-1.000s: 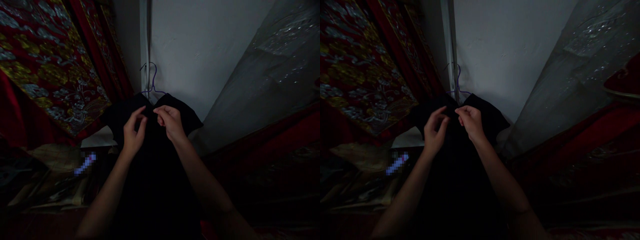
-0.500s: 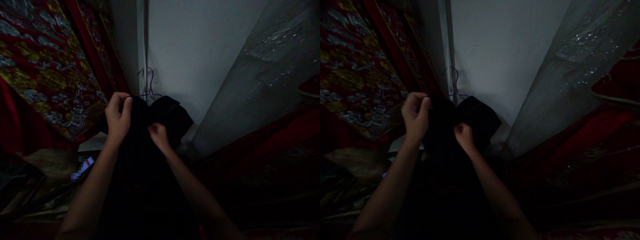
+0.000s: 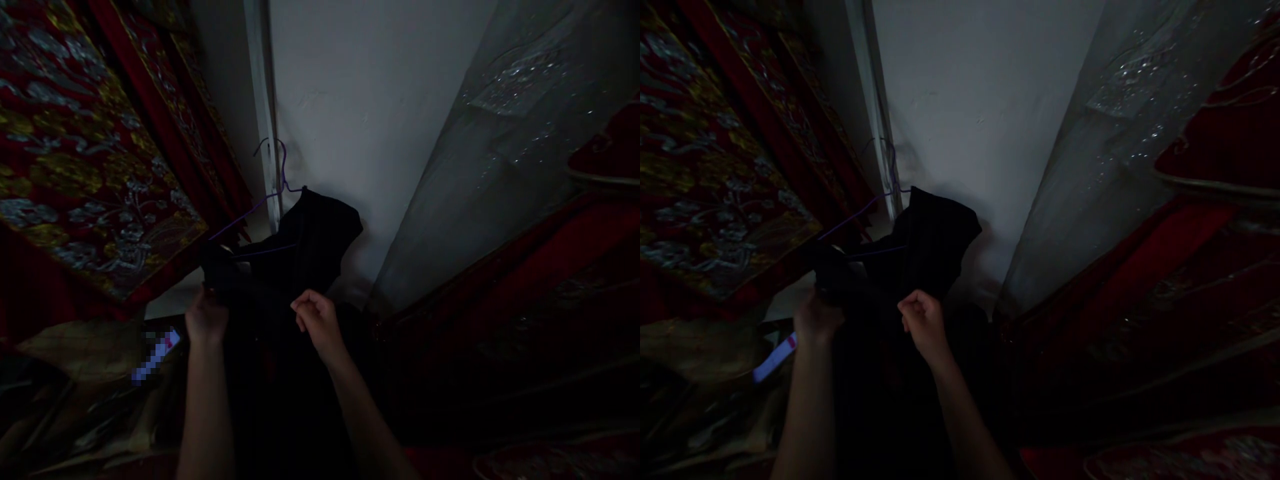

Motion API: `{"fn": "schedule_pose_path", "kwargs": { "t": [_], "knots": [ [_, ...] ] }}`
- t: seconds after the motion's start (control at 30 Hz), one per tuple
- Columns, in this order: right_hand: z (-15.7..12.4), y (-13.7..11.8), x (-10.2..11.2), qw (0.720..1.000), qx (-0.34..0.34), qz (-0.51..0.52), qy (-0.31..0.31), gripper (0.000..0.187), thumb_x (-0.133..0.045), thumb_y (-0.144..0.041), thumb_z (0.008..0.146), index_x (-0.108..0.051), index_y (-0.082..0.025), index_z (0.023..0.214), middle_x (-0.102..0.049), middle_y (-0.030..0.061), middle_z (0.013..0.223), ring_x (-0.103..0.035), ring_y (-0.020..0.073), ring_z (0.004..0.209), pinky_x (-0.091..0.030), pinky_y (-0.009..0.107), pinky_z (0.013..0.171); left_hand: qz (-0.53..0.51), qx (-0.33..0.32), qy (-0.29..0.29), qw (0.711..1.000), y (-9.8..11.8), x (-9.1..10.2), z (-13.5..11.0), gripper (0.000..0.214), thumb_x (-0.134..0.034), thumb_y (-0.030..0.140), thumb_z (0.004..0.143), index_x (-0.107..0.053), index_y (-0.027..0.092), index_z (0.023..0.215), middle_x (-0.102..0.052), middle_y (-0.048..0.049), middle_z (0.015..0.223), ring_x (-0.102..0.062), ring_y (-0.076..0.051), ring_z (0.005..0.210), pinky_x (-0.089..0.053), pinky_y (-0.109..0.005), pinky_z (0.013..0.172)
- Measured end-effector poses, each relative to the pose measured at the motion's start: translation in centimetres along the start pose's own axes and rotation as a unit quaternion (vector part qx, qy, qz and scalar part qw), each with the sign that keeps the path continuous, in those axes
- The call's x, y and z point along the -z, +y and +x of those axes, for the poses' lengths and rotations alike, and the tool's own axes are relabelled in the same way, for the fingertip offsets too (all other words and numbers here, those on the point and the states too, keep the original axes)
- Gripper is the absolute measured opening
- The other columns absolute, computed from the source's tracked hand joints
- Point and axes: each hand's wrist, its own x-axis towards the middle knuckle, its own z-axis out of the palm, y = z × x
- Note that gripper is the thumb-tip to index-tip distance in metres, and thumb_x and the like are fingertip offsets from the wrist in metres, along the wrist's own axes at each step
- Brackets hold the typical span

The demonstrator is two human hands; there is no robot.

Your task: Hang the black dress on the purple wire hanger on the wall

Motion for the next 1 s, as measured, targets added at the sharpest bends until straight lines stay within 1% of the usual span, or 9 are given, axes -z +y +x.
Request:
{"fn": "schedule_pose_path", "kwargs": {
  "t": [0.13,0.27,0.37,0.47,0.6,0.7,0.8,0.93,1.0],
  "knots": [
    [-0.3,1.0,1.8,0.998,-0.007,0.018,0.060,0.021,-0.064,-0.036,0.071,-0.055,-0.020,0.061,-0.040,-0.0083,0.041,-0.032,0.0071,0.040,-0.023,0.023,0.045,-0.040,0.076,0.029,0.996,-4.4,-0.4,-3.5,0.016,-0.068,0.033,0.079,-0.068,0.018,0.080,-0.074,-0.0031,0.080,-0.070,-0.017,0.082,-0.054,-0.029,0.082],
    [-0.8,1.3,2.7,0.997,-0.021,0.002,0.079,0.017,-0.064,-0.034,0.070,-0.058,-0.019,0.062,-0.042,-0.0075,0.043,-0.034,0.0076,0.041,-0.023,0.023,0.045,-0.058,0.108,0.060,0.991,-5.6,-0.7,-5.8,0.029,-0.081,0.035,0.069,-0.069,0.016,0.087,-0.073,-0.0002,0.082,-0.068,-0.015,0.080,-0.052,-0.025,0.079],
    [-1.0,2.1,3.0,0.995,-0.051,-0.009,0.082,0.016,-0.063,-0.033,0.068,-0.058,-0.019,0.063,-0.043,-0.0072,0.044,-0.035,0.0078,0.041,-0.023,0.023,0.045,-0.067,0.092,0.037,0.993,-4.7,-2.0,-7.0,0.031,-0.083,0.038,0.068,-0.070,0.016,0.085,-0.071,0.0006,0.081,-0.067,-0.014,0.077,-0.051,-0.024,0.075],
    [-0.8,3.6,3.4,0.995,-0.077,-0.034,0.058,0.016,-0.062,-0.033,0.068,-0.057,-0.020,0.060,-0.043,-0.0069,0.042,-0.036,0.0085,0.041,-0.025,0.023,0.045,-0.069,0.084,-0.002,0.994,-3.4,-4.1,-8.3,0.030,-0.083,0.041,0.070,-0.071,0.018,0.087,-0.070,-0.0001,0.084,-0.065,-0.015,0.078,-0.051,-0.024,0.073],
    [-0.5,5.1,3.5,0.990,-0.096,-0.102,0.008,0.014,-0.065,-0.028,0.067,-0.060,-0.020,0.058,-0.055,-0.0021,0.048,-0.049,0.0128,0.048,-0.035,0.025,0.050,-0.061,0.078,-0.072,0.992,-1.7,-6.6,-10.5,0.028,-0.081,0.044,0.074,-0.069,0.020,0.084,-0.064,-0.0004,0.080,-0.061,-0.015,0.074,-0.050,-0.024,0.069],
    [-0.8,4.7,2.8,0.992,-0.064,-0.106,-0.016,0.010,-0.071,-0.029,0.068,-0.067,-0.020,0.066,-0.067,0.0030,0.066,-0.062,0.0194,0.065,-0.048,0.031,0.064,-0.030,0.067,-0.141,0.987,-0.8,-7.6,-11.9,0.028,-0.076,0.047,0.080,-0.066,0.021,0.081,-0.060,-0.0011,0.078,-0.058,-0.016,0.074,-0.050,-0.026,0.070],
    [-1.4,3.4,1.7,0.998,-0.005,-0.053,-0.017,0.023,-0.072,-0.045,0.076,-0.073,-0.023,0.079,-0.073,0.0058,0.084,-0.068,0.0266,0.087,-0.053,0.039,0.083,0.053,0.034,-0.206,0.976,-0.1,-8.0,-12.9,0.026,-0.070,0.047,0.086,-0.066,0.021,0.082,-0.060,-0.0019,0.079,-0.058,-0.017,0.075,-0.049,-0.026,0.072],
    [-2.5,2.1,1.1,0.998,0.004,0.006,0.060,0.044,-0.064,-0.063,0.082,-0.076,-0.026,0.102,-0.074,0.0092,0.113,-0.063,0.0311,0.117,-0.046,0.047,0.106,0.185,-0.054,-0.229,0.954,0.6,-8.6,-13.6,0.021,-0.065,0.043,0.091,-0.068,0.023,0.087,-0.066,-0.0046,0.090,-0.063,-0.022,0.089,-0.051,-0.029,0.081],
    [-2.9,1.7,1.1,0.999,0.001,0.012,0.036,0.050,-0.063,-0.065,0.083,-0.074,-0.027,0.113,-0.070,0.0093,0.125,-0.057,0.0311,0.128,-0.040,0.048,0.112,0.225,-0.104,-0.214,0.945,0.7,-8.8,-13.6,0.017,-0.062,0.040,0.093,-0.069,0.024,0.091,-0.067,-0.0049,0.094,-0.063,-0.022,0.094,-0.051,-0.030,0.085]
  ]
}}
